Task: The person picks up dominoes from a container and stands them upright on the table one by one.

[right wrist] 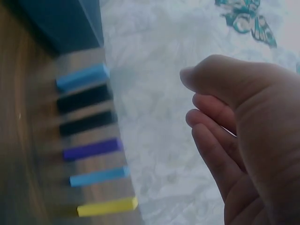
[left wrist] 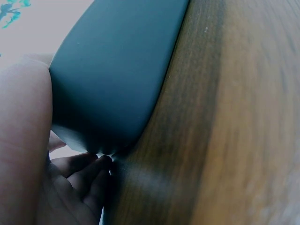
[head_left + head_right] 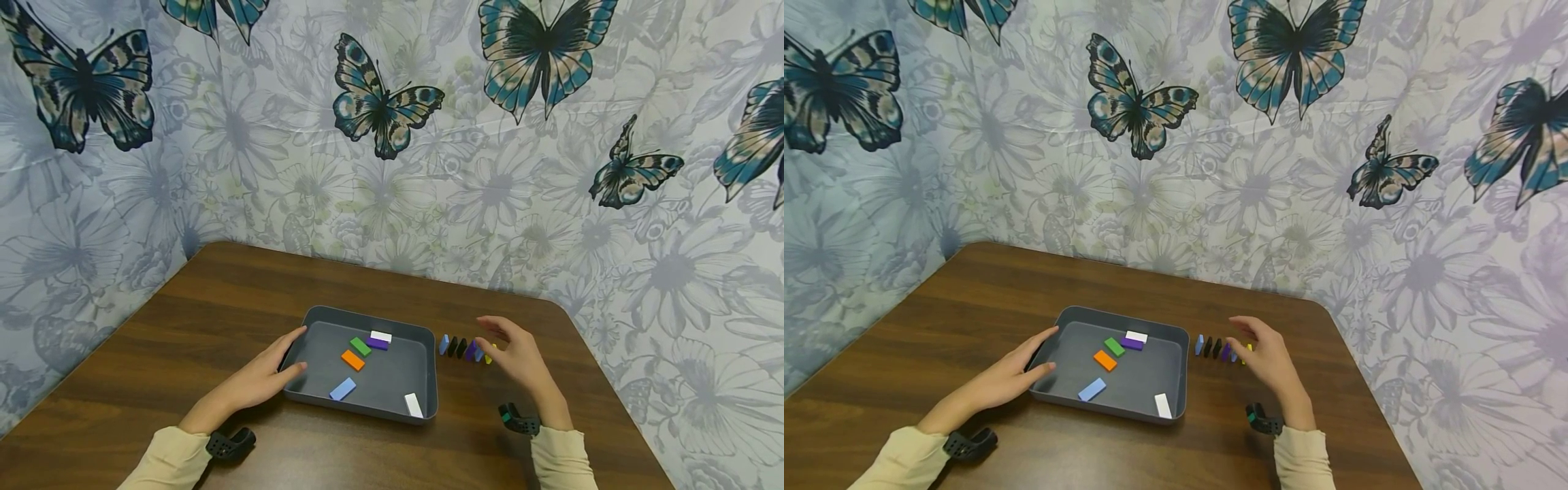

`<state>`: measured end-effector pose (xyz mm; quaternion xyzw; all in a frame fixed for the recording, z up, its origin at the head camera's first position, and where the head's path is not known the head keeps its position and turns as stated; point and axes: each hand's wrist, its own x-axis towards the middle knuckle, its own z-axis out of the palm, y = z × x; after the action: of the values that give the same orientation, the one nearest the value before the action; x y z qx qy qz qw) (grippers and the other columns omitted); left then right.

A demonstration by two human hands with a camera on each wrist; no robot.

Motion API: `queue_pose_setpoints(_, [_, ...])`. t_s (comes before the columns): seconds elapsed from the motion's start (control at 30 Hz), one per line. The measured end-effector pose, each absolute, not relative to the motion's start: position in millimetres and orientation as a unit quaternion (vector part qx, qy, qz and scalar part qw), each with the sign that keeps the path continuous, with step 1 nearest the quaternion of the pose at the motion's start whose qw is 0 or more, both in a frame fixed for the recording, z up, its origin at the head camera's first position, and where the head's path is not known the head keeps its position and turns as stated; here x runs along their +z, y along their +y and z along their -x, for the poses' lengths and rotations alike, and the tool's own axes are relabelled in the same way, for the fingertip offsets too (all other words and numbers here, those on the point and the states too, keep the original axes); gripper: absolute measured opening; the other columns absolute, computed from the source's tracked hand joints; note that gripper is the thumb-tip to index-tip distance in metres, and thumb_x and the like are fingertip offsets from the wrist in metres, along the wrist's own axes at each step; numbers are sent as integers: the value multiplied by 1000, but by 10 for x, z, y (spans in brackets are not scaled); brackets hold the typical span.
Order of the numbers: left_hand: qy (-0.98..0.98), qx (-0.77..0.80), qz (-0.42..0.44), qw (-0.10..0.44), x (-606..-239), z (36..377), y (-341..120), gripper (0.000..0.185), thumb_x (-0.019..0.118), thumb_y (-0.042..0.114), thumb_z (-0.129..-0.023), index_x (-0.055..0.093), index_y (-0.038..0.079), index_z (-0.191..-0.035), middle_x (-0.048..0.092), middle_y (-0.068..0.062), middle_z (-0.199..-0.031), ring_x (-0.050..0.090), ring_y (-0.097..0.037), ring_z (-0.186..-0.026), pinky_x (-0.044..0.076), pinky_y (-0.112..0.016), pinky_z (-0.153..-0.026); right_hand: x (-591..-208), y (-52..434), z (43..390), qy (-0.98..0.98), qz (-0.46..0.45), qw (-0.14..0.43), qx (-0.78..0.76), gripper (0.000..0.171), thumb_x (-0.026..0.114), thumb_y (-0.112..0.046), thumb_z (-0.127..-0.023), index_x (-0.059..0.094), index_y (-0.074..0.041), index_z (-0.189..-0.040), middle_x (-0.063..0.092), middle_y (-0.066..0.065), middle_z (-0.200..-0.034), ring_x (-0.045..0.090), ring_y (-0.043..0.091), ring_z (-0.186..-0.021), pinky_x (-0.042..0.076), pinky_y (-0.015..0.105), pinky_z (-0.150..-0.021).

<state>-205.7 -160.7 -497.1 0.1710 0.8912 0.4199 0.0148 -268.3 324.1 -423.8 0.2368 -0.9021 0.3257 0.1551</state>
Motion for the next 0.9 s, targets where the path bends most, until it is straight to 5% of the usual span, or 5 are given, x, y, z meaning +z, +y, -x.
queue_pose_setpoints(0.53, [890, 424, -171, 11, -4971, 2050, -1593, 75, 58, 39, -106, 21, 12, -165, 23, -23, -168, 26, -49, -152, 30, -72, -113, -4062, 2790, 2527, -879, -318, 158, 318, 40, 80, -5, -89, 68, -10, -128, 72, 9, -125, 71, 32, -114, 60, 46, -88])
queue_pose_setpoints(0.77, [890, 421, -172, 13, -4971, 2056, -1603, 75, 57, 40, -106, 20, 12, -165, 22, -23, -168, 25, -49, -152, 30, -71, -113, -4034, 2571, 2457, -877, -344, 141, 304, 39, 81, -10, -90, 69, -15, -128, 72, -2, -121, 71, 19, -108, 56, 30, -74])
queue_pose_setpoints(0.9, [890, 421, -172, 15, -4973, 2056, -1603, 75, 57, 39, -107, 20, 12, -165, 21, -23, -168, 24, -49, -152, 30, -72, -113, -4043, 2476, 2445, -869, -372, 146, 292, 39, 82, -11, -89, 70, -15, -126, 72, -4, -119, 70, 15, -102, 58, 31, -81])
